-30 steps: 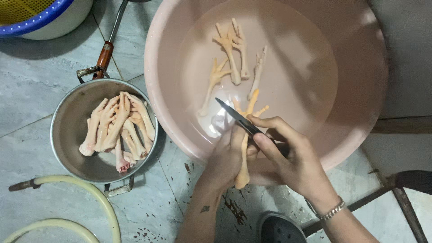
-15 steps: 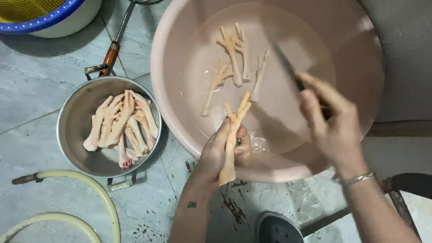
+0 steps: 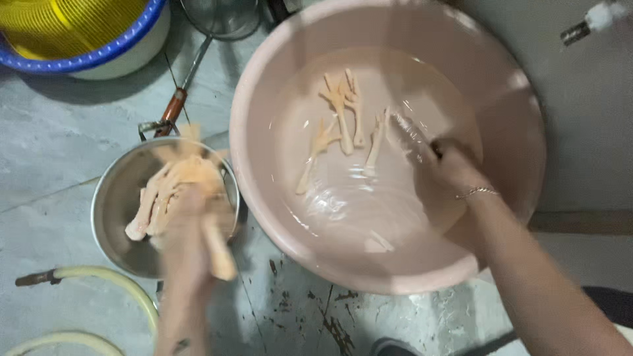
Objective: The person washes chicken feet in a basin of water, transfers them to a pot, and uses a knife to trim the feet before rinsing them under a faucet.
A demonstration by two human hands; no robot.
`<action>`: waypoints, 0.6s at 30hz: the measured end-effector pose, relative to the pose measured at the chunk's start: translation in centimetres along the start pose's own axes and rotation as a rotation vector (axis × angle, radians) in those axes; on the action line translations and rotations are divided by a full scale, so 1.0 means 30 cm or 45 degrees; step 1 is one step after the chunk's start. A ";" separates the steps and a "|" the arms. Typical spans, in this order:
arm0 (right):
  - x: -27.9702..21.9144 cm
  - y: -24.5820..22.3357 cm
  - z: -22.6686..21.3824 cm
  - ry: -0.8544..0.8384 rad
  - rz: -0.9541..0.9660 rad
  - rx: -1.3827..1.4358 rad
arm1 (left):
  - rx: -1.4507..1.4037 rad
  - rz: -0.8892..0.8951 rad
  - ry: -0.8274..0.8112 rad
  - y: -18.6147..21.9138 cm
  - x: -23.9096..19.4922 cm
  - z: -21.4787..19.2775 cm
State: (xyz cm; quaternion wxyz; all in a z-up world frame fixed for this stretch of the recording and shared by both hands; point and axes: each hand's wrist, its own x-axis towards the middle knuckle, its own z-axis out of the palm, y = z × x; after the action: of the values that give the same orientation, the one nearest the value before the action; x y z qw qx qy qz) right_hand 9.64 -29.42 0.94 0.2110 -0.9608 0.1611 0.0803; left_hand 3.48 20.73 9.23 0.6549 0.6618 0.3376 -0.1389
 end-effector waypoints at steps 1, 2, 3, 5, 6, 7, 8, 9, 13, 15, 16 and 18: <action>-0.013 -0.044 -0.018 -0.186 0.162 -0.057 | 0.248 0.287 0.192 0.008 0.065 -0.077; -0.027 -0.086 -0.034 -0.370 0.326 -0.114 | 0.493 0.573 0.391 0.015 0.130 -0.153; -0.021 -0.093 -0.033 -0.365 0.324 -0.111 | 0.491 0.579 0.392 0.068 0.111 -0.161; -0.006 -0.107 -0.025 -0.302 0.413 -0.034 | 0.822 0.187 0.325 0.171 0.075 -0.179; 0.011 -0.068 -0.002 -0.299 0.409 -0.031 | 0.821 0.192 0.328 0.134 0.122 -0.204; 0.030 -0.030 0.024 -0.182 0.352 -0.014 | 0.990 0.294 0.377 0.096 0.170 -0.230; 0.050 0.008 0.051 -0.065 0.295 0.003 | 1.158 0.397 0.425 0.059 0.219 -0.256; 0.065 0.030 0.055 -0.069 0.294 0.007 | 1.162 0.396 0.429 0.091 0.185 -0.175; 0.132 0.115 0.102 0.038 0.267 0.169 | 0.793 0.948 0.092 0.229 0.049 0.241; 0.148 0.146 0.124 0.084 0.221 0.178 | 0.724 0.776 -0.176 0.235 0.070 0.468; 0.141 0.150 0.126 0.057 0.311 0.287 | 1.018 0.708 -0.267 0.206 0.125 0.561; 0.140 0.176 0.141 0.022 0.402 0.397 | 1.313 0.622 -0.357 0.097 0.253 0.714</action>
State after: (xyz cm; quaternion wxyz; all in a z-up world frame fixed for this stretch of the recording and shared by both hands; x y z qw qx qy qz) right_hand 11.38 -33.29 -5.79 0.3405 -0.8800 0.3219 0.0782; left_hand 16.41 2.43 4.50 0.2996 0.9289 -0.0258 -0.2163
